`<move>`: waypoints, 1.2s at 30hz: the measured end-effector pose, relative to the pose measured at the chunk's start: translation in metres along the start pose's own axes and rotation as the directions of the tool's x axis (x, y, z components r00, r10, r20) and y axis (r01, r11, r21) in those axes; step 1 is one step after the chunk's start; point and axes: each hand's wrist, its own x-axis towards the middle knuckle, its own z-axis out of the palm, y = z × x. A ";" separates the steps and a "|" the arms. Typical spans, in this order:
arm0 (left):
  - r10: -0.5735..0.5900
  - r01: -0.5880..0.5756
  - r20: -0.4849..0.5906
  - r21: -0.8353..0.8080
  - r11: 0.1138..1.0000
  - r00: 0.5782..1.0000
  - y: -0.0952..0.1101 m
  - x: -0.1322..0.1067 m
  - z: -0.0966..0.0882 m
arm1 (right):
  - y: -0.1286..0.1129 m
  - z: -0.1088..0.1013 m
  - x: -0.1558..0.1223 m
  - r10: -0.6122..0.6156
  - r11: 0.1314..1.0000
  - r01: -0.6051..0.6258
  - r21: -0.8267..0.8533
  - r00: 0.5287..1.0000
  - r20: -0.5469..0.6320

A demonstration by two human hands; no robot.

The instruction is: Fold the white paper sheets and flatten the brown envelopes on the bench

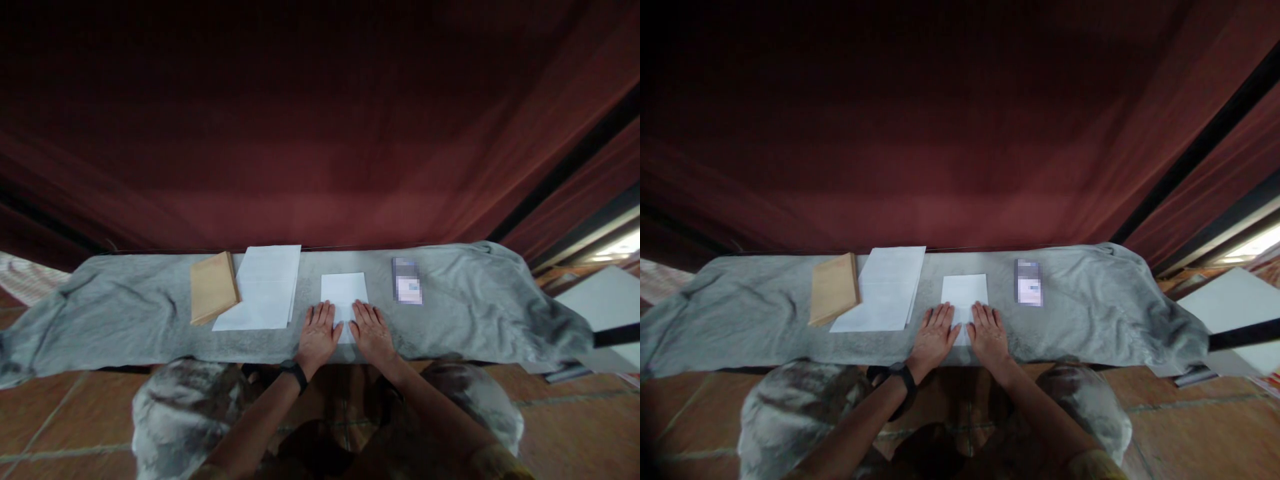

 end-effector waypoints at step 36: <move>0.013 -0.017 -0.053 -0.083 0.996 0.998 0.025 0.010 0.028 | 0.006 0.006 0.004 0.032 0.998 -0.032 0.051 0.999 0.008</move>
